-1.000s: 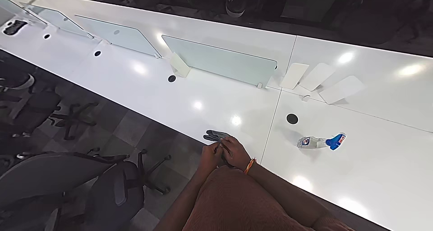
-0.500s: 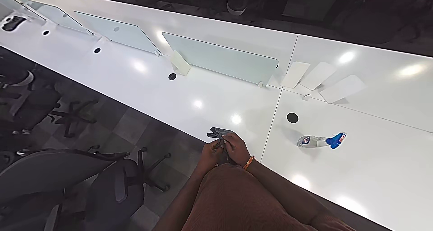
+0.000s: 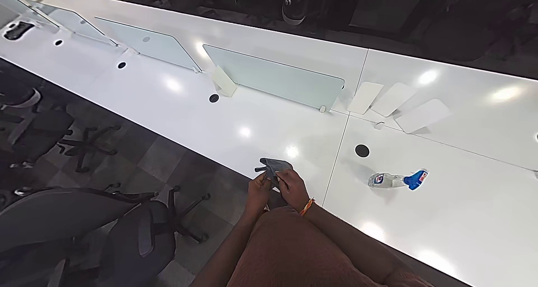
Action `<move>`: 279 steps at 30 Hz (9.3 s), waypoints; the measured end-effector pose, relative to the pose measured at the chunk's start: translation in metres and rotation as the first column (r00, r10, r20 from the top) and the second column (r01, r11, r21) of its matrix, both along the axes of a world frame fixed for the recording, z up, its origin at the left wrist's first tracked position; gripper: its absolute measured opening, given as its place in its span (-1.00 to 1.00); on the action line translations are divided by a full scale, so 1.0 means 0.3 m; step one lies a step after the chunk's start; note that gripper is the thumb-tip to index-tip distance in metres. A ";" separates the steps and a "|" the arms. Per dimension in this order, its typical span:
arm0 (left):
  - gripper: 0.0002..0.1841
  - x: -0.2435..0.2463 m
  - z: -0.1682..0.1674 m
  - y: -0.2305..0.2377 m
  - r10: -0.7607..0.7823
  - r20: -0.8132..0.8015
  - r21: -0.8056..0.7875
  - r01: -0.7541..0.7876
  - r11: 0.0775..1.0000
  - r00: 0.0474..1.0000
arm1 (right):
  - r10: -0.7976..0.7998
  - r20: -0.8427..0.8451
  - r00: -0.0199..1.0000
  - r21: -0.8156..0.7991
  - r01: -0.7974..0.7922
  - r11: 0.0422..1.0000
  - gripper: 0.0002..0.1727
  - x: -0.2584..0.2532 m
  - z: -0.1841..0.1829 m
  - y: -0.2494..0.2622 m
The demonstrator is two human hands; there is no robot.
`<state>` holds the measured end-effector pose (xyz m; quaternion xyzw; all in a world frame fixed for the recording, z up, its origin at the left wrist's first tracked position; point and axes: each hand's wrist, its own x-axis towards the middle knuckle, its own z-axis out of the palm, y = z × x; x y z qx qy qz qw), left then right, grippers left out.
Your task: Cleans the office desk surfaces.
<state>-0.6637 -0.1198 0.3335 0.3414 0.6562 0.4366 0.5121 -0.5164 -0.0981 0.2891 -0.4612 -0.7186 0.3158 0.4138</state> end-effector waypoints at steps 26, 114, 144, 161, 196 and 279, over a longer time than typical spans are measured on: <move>-0.61 -0.012 -0.019 0.039 -0.337 0.117 0.127 0.323 0.938 0.934 | 0.006 0.123 0.992 0.048 -0.012 0.999 -0.72 0.010 0.008 0.055; -0.81 -0.295 -0.008 -0.138 -0.780 -0.162 0.172 0.796 0.581 0.605 | -0.095 0.120 0.988 -0.270 0.125 0.955 -0.58 0.251 0.022 -0.609; -0.77 -0.167 0.045 -0.202 -0.545 -0.580 0.225 0.763 0.607 0.605 | -0.089 0.174 0.981 0.079 0.077 0.994 -0.74 0.461 -0.031 -0.524; -0.69 0.290 -0.279 -0.032 -0.661 -0.684 -0.069 0.875 0.479 0.308 | -0.663 0.188 0.725 -0.150 0.688 0.710 -0.75 0.627 -0.238 -0.579; -0.43 0.338 -1.113 0.623 -0.378 -0.918 -0.126 0.813 0.568 0.121 | -0.444 0.775 0.449 -0.015 0.716 0.698 -0.31 0.801 -0.950 0.441; -0.44 0.320 -1.137 0.615 -0.390 -0.882 -0.030 0.794 0.607 0.265 | -0.332 0.390 0.859 -0.298 0.459 0.837 -0.45 0.351 -0.883 -0.330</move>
